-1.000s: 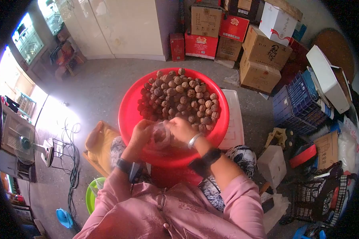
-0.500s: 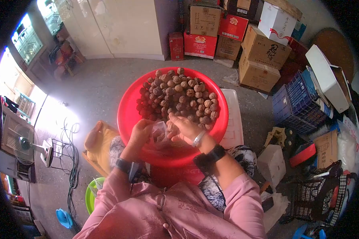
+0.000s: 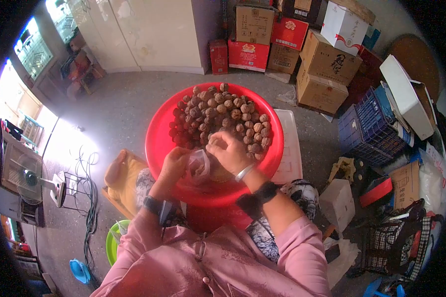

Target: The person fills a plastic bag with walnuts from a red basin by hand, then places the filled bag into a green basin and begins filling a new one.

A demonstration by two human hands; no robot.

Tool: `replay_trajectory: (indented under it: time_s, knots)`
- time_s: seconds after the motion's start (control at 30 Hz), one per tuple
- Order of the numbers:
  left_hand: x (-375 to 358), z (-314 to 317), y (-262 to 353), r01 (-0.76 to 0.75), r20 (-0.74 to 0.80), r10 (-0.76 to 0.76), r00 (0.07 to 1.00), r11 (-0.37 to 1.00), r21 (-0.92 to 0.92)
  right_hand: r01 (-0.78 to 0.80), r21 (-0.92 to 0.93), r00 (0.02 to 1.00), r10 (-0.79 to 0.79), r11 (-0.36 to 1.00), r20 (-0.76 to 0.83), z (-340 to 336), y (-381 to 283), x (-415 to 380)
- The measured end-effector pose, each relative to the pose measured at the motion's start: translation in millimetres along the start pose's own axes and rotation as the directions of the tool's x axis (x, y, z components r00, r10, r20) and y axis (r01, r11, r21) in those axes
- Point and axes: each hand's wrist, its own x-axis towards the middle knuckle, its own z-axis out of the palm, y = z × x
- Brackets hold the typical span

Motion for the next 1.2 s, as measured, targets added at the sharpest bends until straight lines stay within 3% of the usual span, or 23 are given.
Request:
replay_trajectory:
  time_s: [0.07,0.2,0.27,0.3,0.33,0.4,0.43,0.47,0.53,0.63,0.73,0.77,0.87,0.97,1.1,1.2]
  knots:
    - [-1,-1,3,0.031,0.018,-0.031,0.999,1.0,-0.001,0.022,0.132,0.997,-0.011,0.991,-0.08,1,-7,2]
    - [-2,-1,4,0.03,0.019,-0.03,0.999,0.999,0.01,0.067,0.14,0.99,-0.049,0.988,-0.13,2,-19,0]
    - [2,-1,-2,0.022,0.023,-0.022,0.999,1.0,-0.016,0.11,0.172,0.988,-0.126,0.979,0.084,1,-28,-3]
    - [2,-1,-2,0.023,0.025,-0.022,0.999,1.0,-0.016,0.006,0.137,0.984,-0.03,0.991,0.174,-1,-20,-4]
    - [1,-1,0,0.03,0.018,-0.03,0.999,0.999,-0.016,0.005,0.137,0.984,-0.029,0.991,0.174,-2,-11,-2]
    - [-1,-1,2,0.038,0.011,-0.037,0.999,0.999,-0.017,-0.12,-0.12,0.983,0.135,0.986,0.126,-4,5,3]
    - [-2,-1,3,0.043,0.023,-0.042,0.999,0.999,-0.029,-0.061,-0.273,0.98,0.109,0.96,0.164,-10,11,5]
    - [-2,-2,3,0.047,0.035,-0.045,0.998,0.998,-0.04,-0.061,-0.273,0.981,0.109,0.96,0.164,-13,16,4]
    - [-1,-1,2,0.027,0.022,-0.027,0.999,0.999,-0.026,-0.008,-0.65,0.93,0.244,0.76,0.275,-14,32,1]
    - [2,-1,-4,-0.005,0.007,0.005,1.0,1.0,-0.022,0.011,-0.826,0.781,0.511,0.564,0.359,-1,63,2]
    - [2,-1,-4,-0.011,0.009,0.012,1.0,1.0,-0.028,0.145,-0.856,0.731,0.529,0.497,0.431,4,71,-5]
    - [2,-1,-3,-0.002,0.013,0.003,1.0,1.0,-0.023,0.178,-0.837,0.667,0.562,0.518,0.49,4,69,-4]
    - [-1,0,1,0.004,0.02,-0.004,1.0,1.0,-0.01,0.08,-0.828,0.682,0.575,0.556,0.452,2,61,-5]
    - [1,0,-3,-0.002,0.037,0.003,0.999,0.999,-0.04,0.129,-0.853,0.638,0.616,0.505,0.461,4,72,-3]
    - [1,1,-3,-0.007,0.036,0.008,0.999,0.999,-0.049,0.081,-0.866,0.677,0.61,0.493,0.411,4,98,-4]
    - [-4,0,6,0.009,0.035,-0.008,0.999,1.0,-0.028,0.106,-0.84,0.593,0.645,0.532,0.483,4,89,-6]
